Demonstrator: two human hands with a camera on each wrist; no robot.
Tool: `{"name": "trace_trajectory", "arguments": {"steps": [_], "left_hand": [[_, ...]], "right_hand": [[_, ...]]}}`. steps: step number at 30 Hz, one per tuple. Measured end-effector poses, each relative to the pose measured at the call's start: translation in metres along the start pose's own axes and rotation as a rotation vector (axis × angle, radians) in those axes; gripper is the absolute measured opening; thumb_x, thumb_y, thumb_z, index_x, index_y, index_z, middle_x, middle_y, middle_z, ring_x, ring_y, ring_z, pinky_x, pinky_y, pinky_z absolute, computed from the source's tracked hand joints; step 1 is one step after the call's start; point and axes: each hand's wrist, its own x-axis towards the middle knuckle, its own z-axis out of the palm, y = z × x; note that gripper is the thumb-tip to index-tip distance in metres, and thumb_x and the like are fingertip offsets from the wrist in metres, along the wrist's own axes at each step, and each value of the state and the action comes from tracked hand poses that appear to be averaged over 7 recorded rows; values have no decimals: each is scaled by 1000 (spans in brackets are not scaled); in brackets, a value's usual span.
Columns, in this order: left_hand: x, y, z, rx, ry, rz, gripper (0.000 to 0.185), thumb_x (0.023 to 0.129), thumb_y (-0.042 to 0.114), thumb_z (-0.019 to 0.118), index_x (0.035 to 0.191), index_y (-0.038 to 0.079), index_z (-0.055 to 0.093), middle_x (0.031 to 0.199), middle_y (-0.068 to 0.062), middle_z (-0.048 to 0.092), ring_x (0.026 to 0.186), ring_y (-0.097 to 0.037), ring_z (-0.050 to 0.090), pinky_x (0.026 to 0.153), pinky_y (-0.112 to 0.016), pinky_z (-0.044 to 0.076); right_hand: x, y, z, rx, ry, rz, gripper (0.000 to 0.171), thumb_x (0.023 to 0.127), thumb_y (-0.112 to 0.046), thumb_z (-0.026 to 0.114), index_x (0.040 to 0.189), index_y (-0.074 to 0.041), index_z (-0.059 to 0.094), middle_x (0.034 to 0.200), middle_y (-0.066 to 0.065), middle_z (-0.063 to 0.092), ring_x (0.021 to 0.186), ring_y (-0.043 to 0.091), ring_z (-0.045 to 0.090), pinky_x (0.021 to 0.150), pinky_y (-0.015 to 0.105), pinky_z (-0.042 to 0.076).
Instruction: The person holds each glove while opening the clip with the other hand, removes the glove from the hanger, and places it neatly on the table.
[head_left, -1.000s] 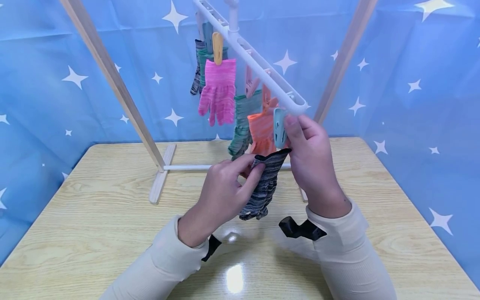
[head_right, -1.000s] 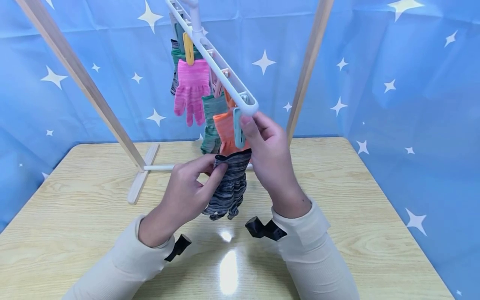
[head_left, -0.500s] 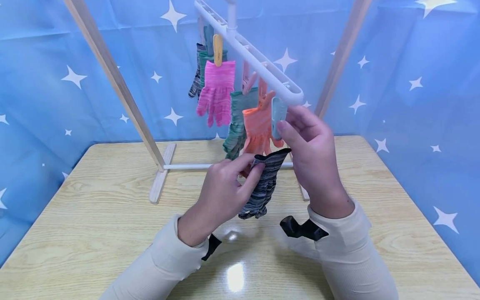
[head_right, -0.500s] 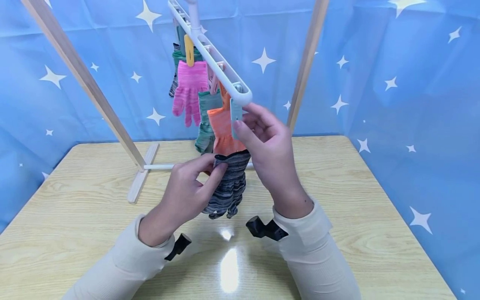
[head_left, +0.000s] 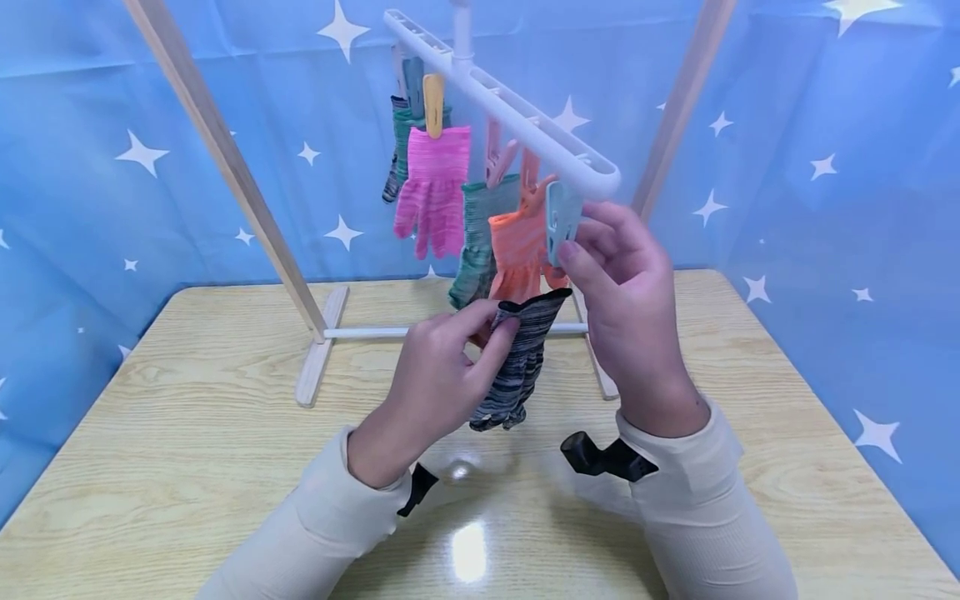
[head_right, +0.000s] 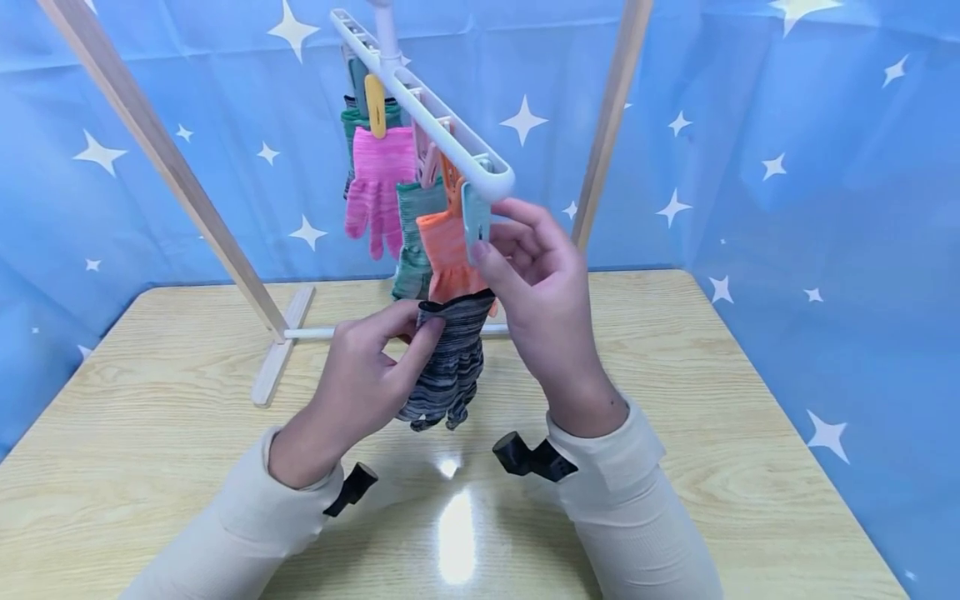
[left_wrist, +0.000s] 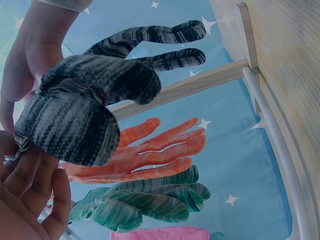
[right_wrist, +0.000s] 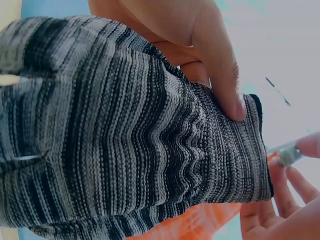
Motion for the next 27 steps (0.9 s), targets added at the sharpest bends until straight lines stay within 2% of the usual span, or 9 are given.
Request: {"name": "trace_trajectory", "arguments": {"steps": [14,21,27], "left_hand": [[0,-3,-2,21,8,-21,17,97,14,62,81,10,64,66,3,64,47,-6,45,45,-22,36],[2,-2,-2,16,12,-25,17,97,15,62,80,10,64,67,3,67,48,-6,47,46,-22,37],[3,-2,-2,5,9,-23,18,97,15,62,79,10,63,67,4,67,48,-5,49,47,-21,38]], "right_hand": [[-4,-2,-8,-13,17,12,32,93,10,57,119,-6,65,98,8,72,83,19,68,79,29,55],[-6,-2,-17,-68,45,12,29,93,10,57,117,-3,65,94,7,72,83,21,68,77,30,52],[-7,-2,-28,-139,83,31,25,94,5,61,116,-4,66,98,9,72,89,21,68,80,30,54]]}}
